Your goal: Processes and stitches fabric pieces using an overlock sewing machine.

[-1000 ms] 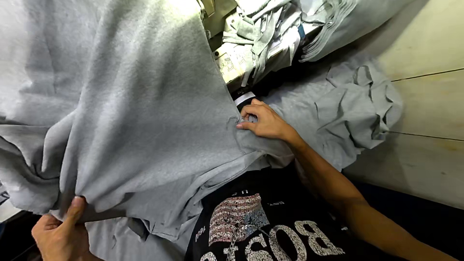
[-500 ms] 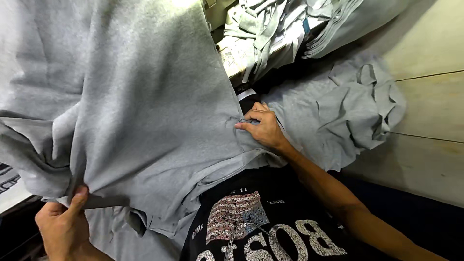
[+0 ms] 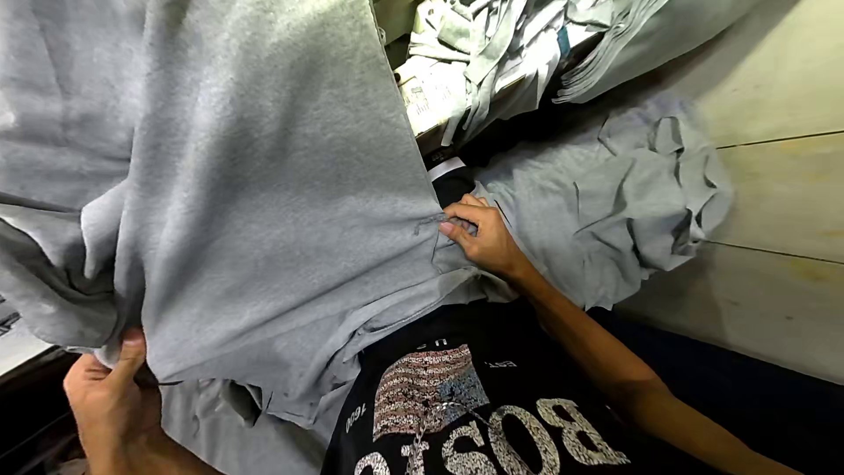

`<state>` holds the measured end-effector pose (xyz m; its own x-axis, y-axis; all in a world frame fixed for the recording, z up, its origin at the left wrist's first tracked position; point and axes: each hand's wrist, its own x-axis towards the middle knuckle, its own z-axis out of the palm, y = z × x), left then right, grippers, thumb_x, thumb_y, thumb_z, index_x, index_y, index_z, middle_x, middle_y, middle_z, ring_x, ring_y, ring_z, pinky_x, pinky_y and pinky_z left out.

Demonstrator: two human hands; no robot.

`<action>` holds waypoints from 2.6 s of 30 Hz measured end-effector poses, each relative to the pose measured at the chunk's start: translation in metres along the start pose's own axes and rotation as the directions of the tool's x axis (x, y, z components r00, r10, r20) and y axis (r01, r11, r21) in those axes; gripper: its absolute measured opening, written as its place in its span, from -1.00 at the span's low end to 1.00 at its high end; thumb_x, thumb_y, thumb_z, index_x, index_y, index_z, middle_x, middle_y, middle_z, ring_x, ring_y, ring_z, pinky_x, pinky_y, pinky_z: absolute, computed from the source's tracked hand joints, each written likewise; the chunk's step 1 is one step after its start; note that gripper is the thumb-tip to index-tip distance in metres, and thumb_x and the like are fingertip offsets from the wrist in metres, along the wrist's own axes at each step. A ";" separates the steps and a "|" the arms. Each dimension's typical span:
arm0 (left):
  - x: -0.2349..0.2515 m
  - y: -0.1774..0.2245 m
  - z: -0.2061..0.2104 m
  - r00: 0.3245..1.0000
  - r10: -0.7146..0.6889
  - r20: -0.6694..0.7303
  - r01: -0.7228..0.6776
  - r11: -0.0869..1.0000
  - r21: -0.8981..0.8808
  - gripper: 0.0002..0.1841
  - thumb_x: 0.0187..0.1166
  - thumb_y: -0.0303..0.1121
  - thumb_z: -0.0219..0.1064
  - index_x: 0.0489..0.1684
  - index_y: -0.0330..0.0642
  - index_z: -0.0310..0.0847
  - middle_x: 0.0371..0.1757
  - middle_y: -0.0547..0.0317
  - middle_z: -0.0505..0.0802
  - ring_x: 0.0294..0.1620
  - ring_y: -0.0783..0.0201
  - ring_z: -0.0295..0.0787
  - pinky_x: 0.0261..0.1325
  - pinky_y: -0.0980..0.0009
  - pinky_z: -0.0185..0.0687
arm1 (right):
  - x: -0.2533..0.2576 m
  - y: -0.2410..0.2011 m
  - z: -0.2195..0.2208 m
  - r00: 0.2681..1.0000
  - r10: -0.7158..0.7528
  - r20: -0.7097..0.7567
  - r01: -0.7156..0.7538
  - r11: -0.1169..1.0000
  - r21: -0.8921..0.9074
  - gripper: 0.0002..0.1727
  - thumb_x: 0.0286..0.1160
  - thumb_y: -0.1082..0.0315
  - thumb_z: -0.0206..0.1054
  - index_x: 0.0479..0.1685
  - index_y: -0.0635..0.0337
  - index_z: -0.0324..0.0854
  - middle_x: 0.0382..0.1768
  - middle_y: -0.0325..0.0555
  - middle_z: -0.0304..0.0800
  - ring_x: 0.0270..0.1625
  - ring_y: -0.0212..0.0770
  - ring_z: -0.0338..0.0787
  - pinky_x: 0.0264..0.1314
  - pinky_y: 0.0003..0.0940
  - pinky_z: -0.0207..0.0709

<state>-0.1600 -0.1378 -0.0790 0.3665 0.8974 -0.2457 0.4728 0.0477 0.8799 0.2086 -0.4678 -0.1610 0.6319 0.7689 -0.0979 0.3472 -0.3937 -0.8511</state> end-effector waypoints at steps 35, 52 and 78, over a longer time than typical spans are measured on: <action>-0.006 0.016 0.062 0.984 0.079 -0.160 -0.059 0.991 0.124 -0.72 0.63 -0.42 0.25 0.15 -0.45 0.47 -0.06 0.42 0.73 -0.02 0.76 0.67 0.18 0.64 0.62 | -0.011 0.011 0.012 0.970 -0.031 -0.241 0.054 0.995 0.088 -0.78 0.45 0.17 0.49 -0.27 0.14 0.89 -0.40 -0.27 0.76 -0.26 -0.42 0.61 -0.02 -0.42 0.45; 0.034 0.065 0.041 0.895 0.352 -0.273 -0.344 0.936 0.080 -0.77 0.62 -0.42 0.28 0.11 -0.37 0.54 -0.03 0.46 0.77 0.05 0.70 0.70 0.26 0.60 0.62 | 0.064 -0.052 -0.015 0.928 -0.158 -0.338 0.247 0.939 0.239 -0.78 0.55 0.25 0.46 -0.24 0.25 0.83 -0.37 -0.32 0.74 -0.33 -0.64 0.57 -0.25 -0.74 0.43; 0.124 0.112 -0.006 0.866 0.433 -0.252 -0.423 0.901 0.097 -0.51 0.70 -0.07 0.32 0.53 -0.06 0.46 0.34 0.38 0.73 0.34 0.51 0.66 0.51 0.39 0.55 | 0.147 -0.100 -0.052 0.921 -0.262 -0.289 0.291 0.955 0.059 -0.78 0.68 0.20 0.37 -0.21 0.13 0.80 -0.43 -0.31 0.78 -0.52 -0.54 0.61 -0.48 -0.60 0.48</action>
<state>-0.0660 -0.0182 -0.0084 0.3203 0.9078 0.2706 0.3488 -0.3786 0.8573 0.3027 -0.3420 -0.0634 0.6907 0.6658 0.2822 0.4746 -0.1229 -0.8716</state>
